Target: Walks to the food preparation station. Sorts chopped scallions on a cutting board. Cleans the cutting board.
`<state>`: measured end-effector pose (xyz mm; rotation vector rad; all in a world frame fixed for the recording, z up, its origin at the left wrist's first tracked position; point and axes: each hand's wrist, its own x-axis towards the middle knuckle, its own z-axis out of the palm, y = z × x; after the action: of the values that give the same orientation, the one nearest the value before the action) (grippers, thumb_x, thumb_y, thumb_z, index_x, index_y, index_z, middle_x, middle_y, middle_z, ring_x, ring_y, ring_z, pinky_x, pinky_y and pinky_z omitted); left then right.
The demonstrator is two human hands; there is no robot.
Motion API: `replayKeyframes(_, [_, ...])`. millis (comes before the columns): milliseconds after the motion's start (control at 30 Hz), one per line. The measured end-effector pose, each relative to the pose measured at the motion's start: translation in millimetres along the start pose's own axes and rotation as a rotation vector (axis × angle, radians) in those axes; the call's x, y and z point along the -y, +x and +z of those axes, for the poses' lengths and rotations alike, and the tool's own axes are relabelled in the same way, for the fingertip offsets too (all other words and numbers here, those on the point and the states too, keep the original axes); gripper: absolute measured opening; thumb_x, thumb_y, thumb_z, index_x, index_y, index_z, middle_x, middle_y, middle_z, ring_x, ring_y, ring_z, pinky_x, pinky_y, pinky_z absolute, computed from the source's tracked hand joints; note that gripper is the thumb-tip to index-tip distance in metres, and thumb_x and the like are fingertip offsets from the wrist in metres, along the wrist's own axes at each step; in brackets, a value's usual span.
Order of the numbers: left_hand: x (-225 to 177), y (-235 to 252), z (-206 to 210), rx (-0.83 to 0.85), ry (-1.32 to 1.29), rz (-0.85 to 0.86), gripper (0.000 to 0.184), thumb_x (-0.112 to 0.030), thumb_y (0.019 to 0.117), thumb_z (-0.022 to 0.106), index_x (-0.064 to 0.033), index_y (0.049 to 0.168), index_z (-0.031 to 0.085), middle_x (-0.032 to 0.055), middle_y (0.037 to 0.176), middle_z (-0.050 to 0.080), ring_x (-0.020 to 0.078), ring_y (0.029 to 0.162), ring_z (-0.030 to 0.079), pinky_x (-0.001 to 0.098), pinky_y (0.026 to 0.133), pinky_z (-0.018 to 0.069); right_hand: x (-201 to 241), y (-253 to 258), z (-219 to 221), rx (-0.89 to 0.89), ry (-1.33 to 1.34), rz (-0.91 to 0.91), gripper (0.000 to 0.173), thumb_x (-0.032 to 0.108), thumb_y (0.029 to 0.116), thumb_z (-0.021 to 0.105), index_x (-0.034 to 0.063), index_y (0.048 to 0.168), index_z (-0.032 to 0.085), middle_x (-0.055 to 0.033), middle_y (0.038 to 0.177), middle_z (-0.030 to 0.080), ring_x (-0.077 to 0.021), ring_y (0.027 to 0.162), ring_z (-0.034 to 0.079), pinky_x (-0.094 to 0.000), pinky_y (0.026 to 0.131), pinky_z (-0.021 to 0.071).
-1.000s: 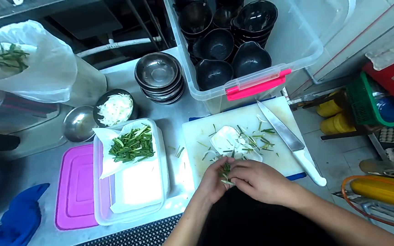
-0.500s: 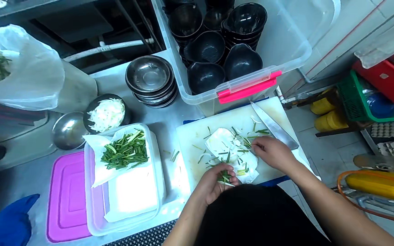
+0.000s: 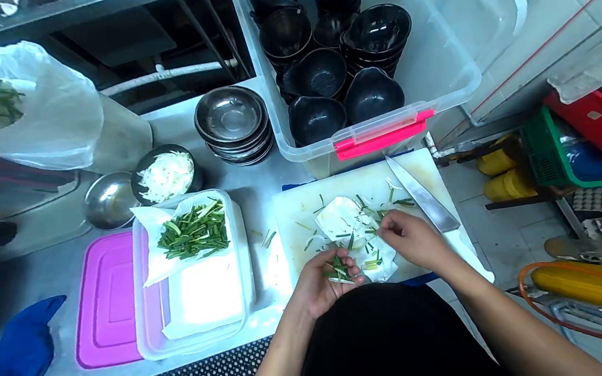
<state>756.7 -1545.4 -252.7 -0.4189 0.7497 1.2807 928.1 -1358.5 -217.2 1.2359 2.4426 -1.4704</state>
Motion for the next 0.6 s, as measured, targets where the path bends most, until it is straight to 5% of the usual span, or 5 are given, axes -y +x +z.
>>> replayKeyframes(100, [3.2,9.4,4.6,0.000,0.043,-0.040,0.043,-0.030,0.1101,0.034,-0.0006,0.110,0.065,0.0212,0.103,0.070,0.0366,0.098,0.071,0.0554,0.092,0.0571,15.4,-17.5,5.8,0.250,0.111,-0.103,0.019,0.031,0.1011,0.063,0.0130,0.104,0.070,0.0009,0.088,0.070,-0.0098,0.076,0.067,-0.0328,0.071,0.0586])
replayKeyframes(167, [4.1,13.2,9.0,-0.005,0.084,-0.059,0.044,-0.031,0.1101,0.034,-0.0011,0.109,0.066,0.0205,0.101,0.071,0.0328,0.091,0.072,0.0484,0.083,0.0608,14.1,-18.6,8.3,0.307,0.109,-0.158,0.025,0.037,0.1029,0.060,0.0152,0.107,0.072,0.0031,0.093,0.071,-0.0065,0.080,0.067,-0.0296,0.075,0.0587])
replayKeyframes(267, [4.4,16.3,6.7,0.006,0.103,-0.070,0.042,-0.033,0.1098,0.035,-0.0048,0.103,0.065,0.0142,0.092,0.068,0.0241,0.076,0.069,0.0355,0.066,0.0598,-3.9,-5.3,-3.1,0.092,-0.083,-0.173,0.022,0.029,0.1048,0.057,0.0137,0.106,0.073,-0.0014,0.093,0.069,-0.0140,0.080,0.066,-0.0394,0.074,0.0592])
replayKeyframes(367, [4.7,14.9,0.6,0.035,0.064,-0.071,0.038,-0.032,0.1084,0.037,-0.0056,0.101,0.064,0.0113,0.086,0.064,0.0217,0.072,0.066,0.0336,0.064,0.0585,-34.1,18.0,-26.4,-0.138,-0.327,-0.086,0.021,0.023,0.1037,0.058,0.0090,0.107,0.073,-0.0106,0.101,0.071,-0.0273,0.092,0.070,-0.0537,0.083,0.0583])
replayKeyframes(600, [4.5,13.8,3.1,0.034,0.086,-0.075,0.039,-0.032,0.1085,0.036,-0.0054,0.103,0.063,0.0118,0.086,0.064,0.0227,0.071,0.066,0.0356,0.064,0.0594,-48.5,62.3,-36.6,-0.138,-0.539,-0.142,0.025,0.015,0.0985,0.065,0.0181,0.121,0.075,-0.0124,0.116,0.066,-0.0321,0.106,0.066,-0.0538,0.087,0.0576])
